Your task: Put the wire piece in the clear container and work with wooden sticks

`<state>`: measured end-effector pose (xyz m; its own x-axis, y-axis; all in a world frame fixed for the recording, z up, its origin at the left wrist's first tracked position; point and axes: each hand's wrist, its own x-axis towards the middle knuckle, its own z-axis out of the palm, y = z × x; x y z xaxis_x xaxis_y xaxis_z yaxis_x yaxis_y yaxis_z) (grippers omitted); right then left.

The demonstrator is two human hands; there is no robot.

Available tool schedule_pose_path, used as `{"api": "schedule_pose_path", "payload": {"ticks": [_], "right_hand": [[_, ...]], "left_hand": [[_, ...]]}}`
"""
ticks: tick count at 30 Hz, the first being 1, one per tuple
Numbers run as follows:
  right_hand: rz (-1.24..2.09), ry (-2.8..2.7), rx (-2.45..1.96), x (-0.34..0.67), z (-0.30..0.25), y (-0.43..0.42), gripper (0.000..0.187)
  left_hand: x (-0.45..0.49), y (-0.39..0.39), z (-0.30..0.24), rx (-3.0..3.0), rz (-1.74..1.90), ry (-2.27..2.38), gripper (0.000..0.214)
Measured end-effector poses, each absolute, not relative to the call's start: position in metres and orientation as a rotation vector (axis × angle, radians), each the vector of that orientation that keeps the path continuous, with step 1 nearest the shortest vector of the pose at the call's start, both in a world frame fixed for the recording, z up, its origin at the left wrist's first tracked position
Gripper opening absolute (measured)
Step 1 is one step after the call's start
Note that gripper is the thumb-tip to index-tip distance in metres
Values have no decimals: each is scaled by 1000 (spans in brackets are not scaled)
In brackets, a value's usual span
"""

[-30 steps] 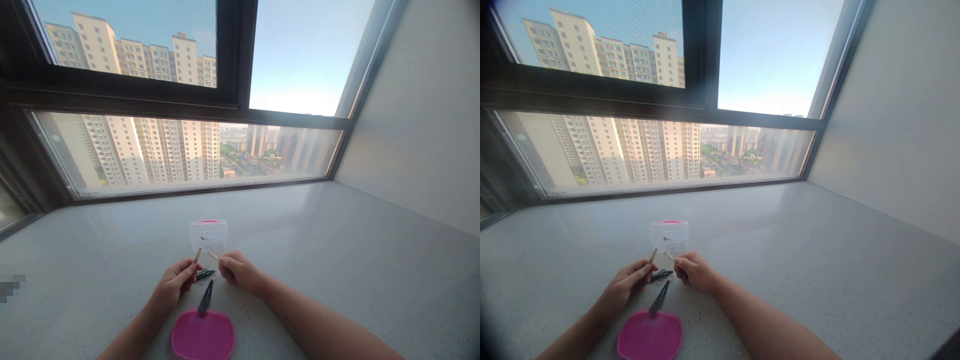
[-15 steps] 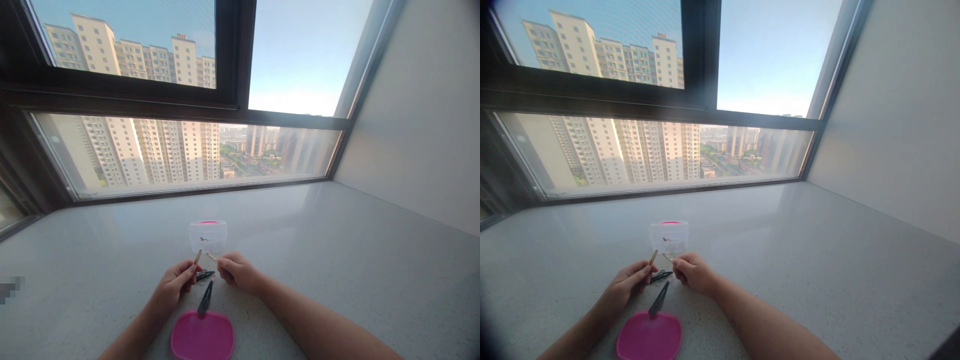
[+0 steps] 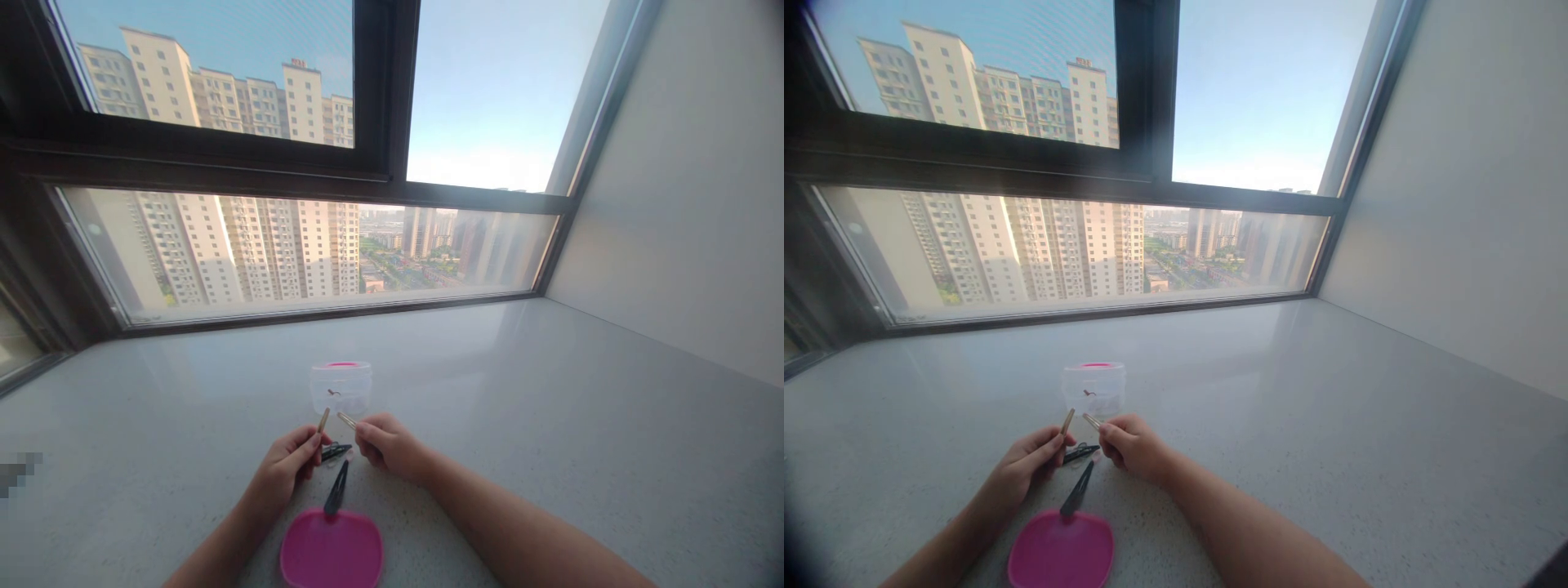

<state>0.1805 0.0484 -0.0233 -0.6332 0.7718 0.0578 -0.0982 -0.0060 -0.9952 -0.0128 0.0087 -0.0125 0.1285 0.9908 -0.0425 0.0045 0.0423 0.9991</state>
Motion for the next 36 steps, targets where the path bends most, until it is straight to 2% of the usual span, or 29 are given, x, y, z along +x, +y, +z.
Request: {"api": "schedule_pose_path", "payload": {"ticks": [36], "right_hand": [[1680, -1702, -732, 180, -20, 45, 47]], "left_hand": [[-9, 6, -7, 1266, 1136, 1114, 35]]}}
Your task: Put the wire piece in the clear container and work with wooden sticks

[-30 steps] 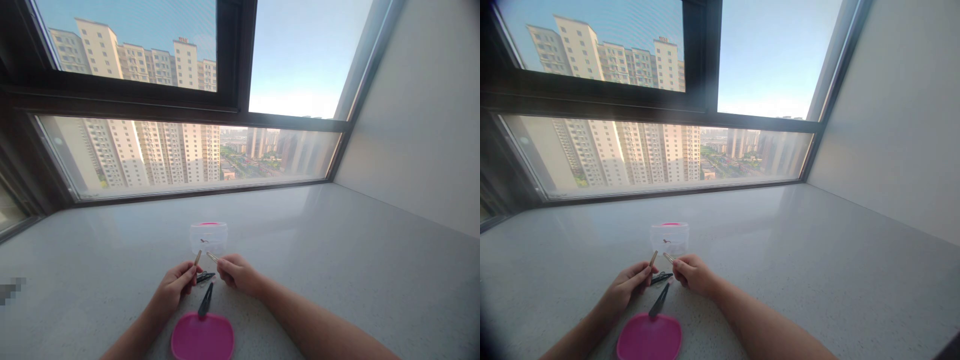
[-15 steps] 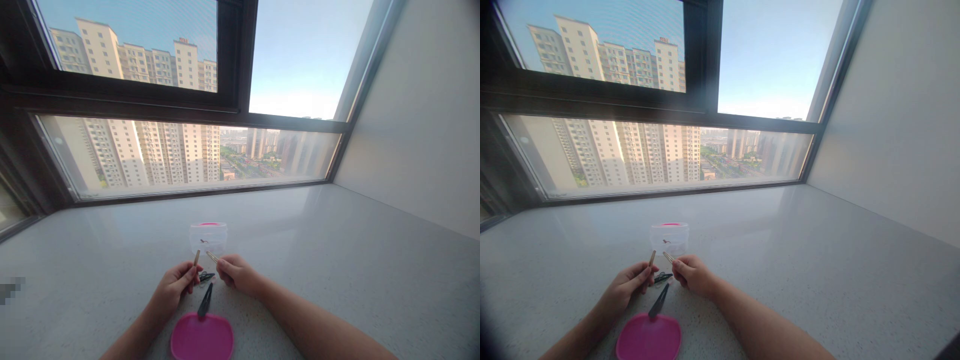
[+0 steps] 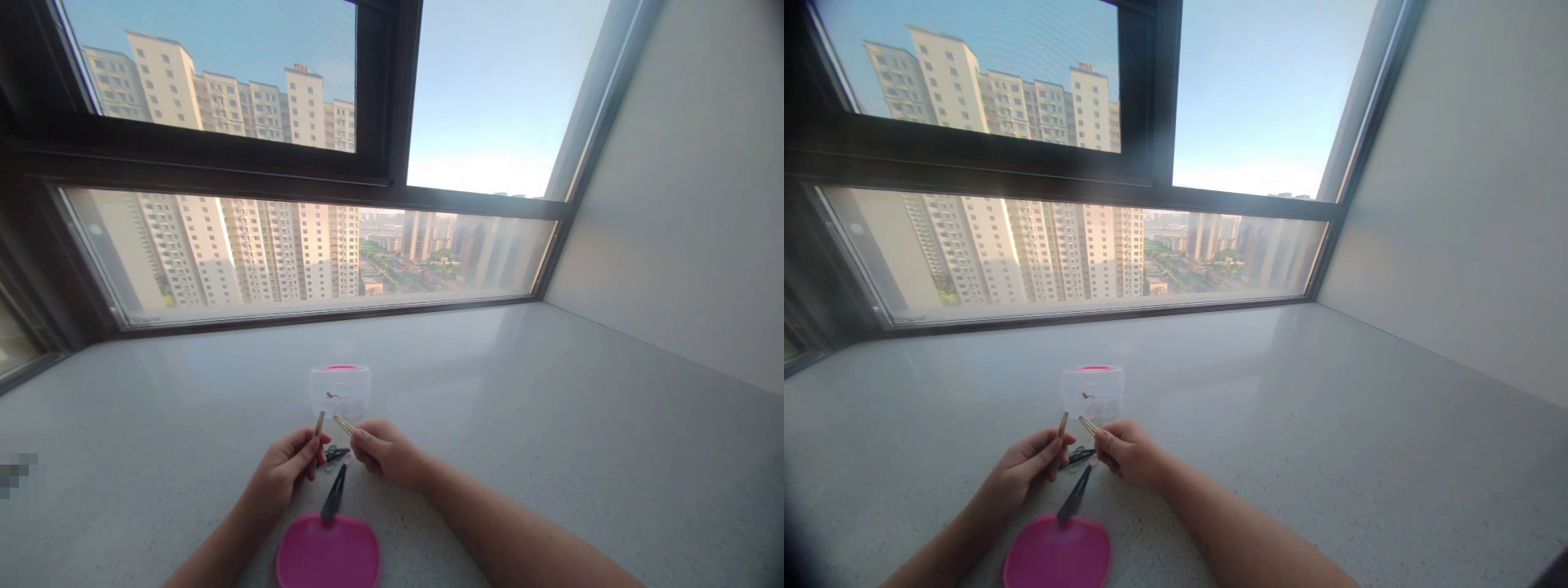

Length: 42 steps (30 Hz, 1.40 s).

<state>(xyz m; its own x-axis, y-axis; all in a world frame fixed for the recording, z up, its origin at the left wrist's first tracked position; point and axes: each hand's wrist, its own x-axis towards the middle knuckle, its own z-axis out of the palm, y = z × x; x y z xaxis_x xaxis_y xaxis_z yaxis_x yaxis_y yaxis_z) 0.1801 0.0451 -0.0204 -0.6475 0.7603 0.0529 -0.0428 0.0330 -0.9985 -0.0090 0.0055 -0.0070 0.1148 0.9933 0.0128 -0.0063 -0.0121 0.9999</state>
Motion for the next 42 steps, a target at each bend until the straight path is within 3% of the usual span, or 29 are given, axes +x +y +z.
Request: {"api": "schedule_pose_path", "payload": {"ticks": [42], "right_hand": [[1673, -1714, -690, 180, -20, 45, 47]], "left_hand": [[-11, 6, -12, 1407, 1063, 1106, 29]]}}
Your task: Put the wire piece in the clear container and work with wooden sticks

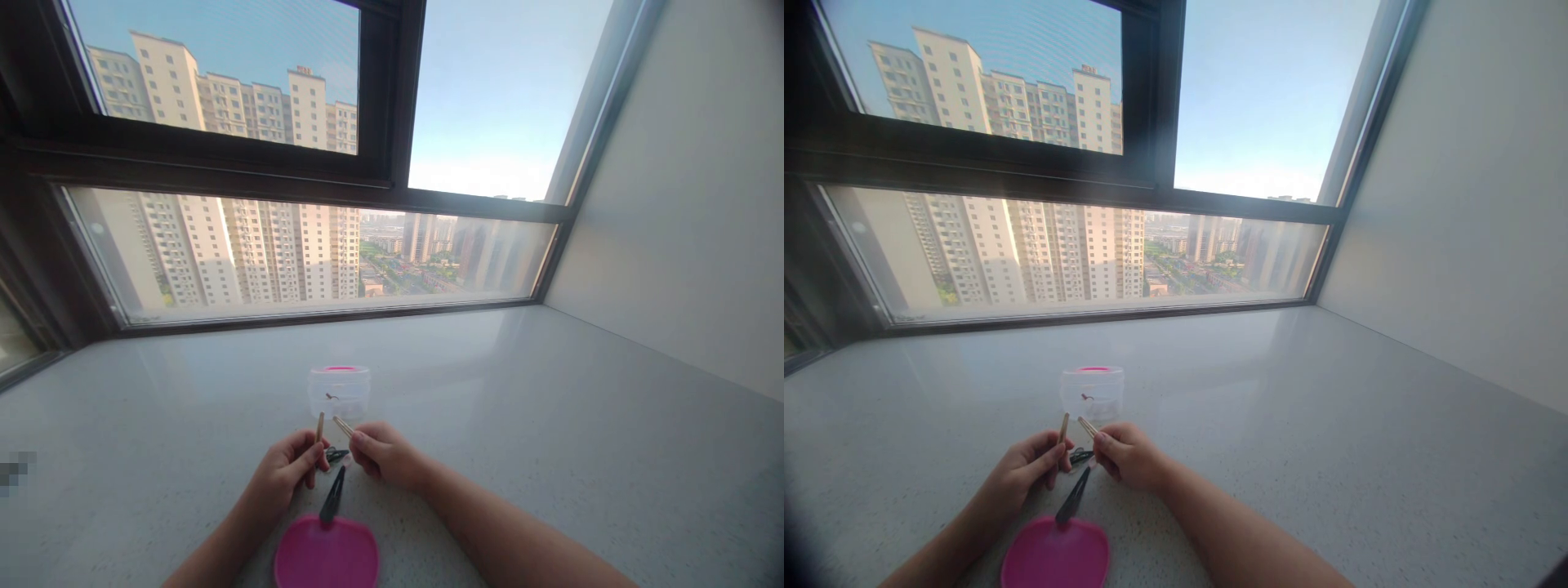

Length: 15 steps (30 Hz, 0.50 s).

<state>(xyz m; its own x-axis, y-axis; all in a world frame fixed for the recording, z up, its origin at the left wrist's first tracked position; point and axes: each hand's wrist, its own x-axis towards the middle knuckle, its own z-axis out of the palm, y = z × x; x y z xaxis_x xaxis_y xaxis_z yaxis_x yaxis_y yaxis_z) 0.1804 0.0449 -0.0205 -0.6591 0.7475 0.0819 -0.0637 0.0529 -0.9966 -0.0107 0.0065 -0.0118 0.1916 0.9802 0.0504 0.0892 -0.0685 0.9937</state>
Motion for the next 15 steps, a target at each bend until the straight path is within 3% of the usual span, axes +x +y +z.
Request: {"api": "schedule_pose_path", "payload": {"ticks": [15], "right_hand": [[1672, -1716, -666, 181, -17, 43, 45]], "left_hand": [[-11, 6, -10, 1440, 1029, 1120, 27]]}}
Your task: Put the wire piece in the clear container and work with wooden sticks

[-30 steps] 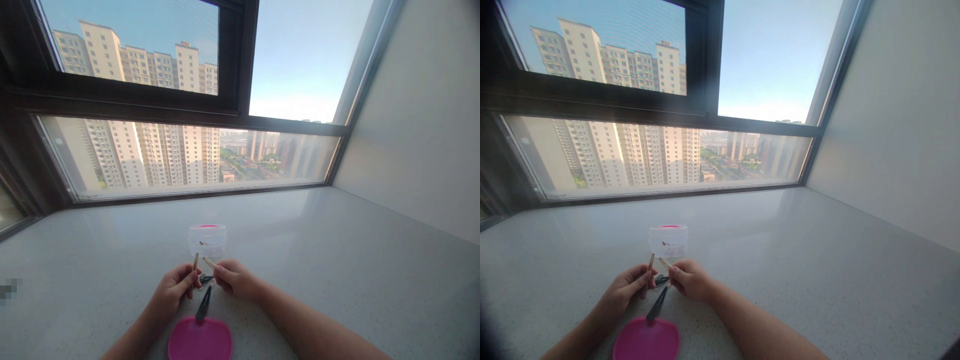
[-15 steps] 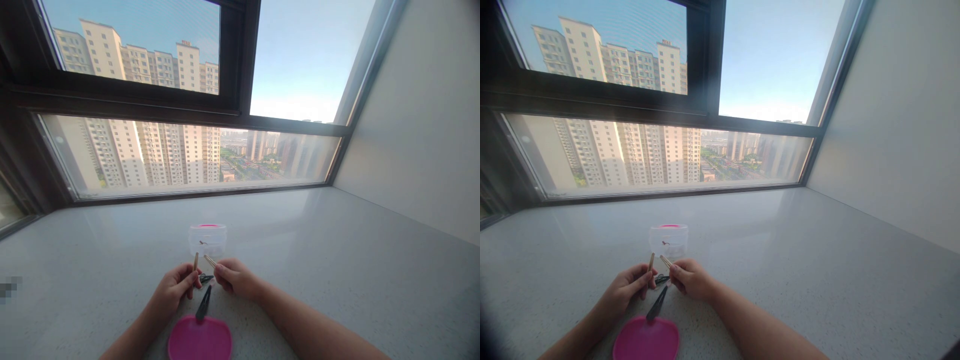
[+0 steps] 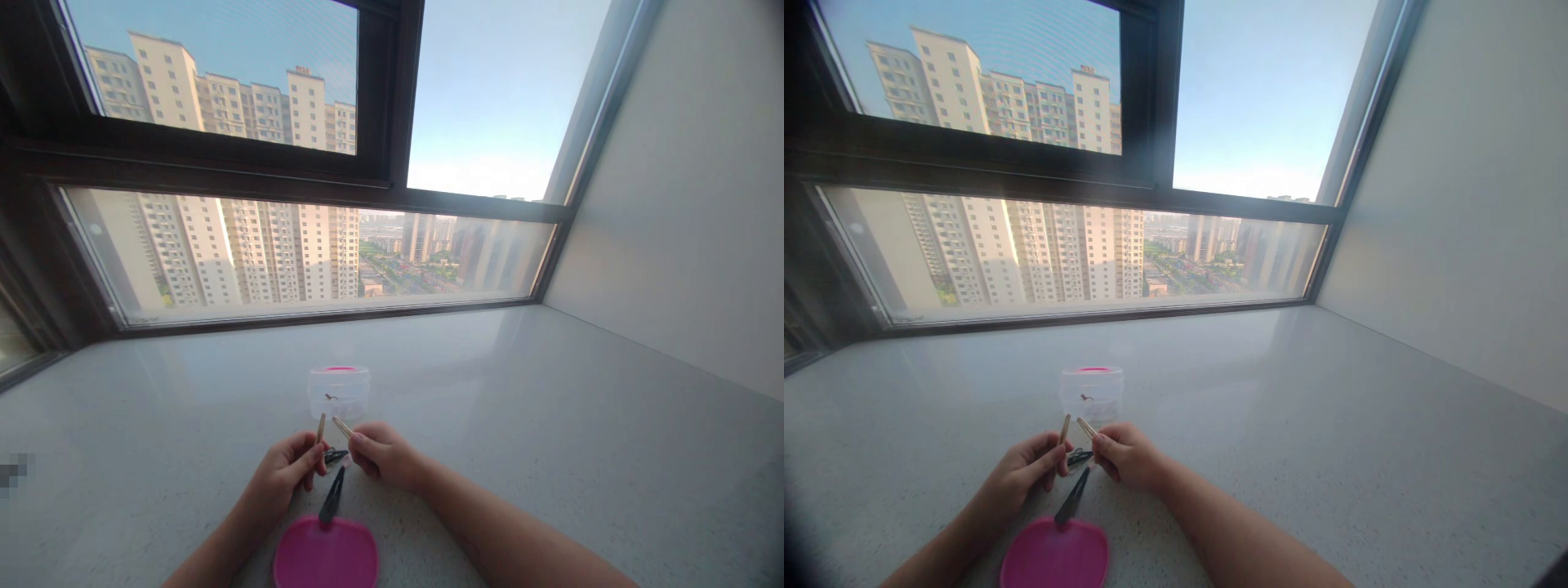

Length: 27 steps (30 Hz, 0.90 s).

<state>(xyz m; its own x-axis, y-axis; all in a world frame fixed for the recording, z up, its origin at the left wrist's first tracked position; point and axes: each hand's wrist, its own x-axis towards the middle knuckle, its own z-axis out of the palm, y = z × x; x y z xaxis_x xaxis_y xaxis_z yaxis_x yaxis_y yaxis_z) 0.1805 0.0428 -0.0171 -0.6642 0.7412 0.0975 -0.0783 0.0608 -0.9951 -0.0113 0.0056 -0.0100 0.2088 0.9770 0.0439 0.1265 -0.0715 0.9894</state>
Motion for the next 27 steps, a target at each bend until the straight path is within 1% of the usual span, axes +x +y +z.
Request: {"api": "schedule_pose_path", "payload": {"ticks": [12, 27], "right_hand": [[1660, -1736, -679, 180, -22, 45, 45], [1655, -1754, -661, 180, -25, 46, 43]], "left_hand": [[-10, 6, -7, 1431, 1014, 1136, 31], [-10, 4, -7, 1430, 1028, 1137, 29]]}}
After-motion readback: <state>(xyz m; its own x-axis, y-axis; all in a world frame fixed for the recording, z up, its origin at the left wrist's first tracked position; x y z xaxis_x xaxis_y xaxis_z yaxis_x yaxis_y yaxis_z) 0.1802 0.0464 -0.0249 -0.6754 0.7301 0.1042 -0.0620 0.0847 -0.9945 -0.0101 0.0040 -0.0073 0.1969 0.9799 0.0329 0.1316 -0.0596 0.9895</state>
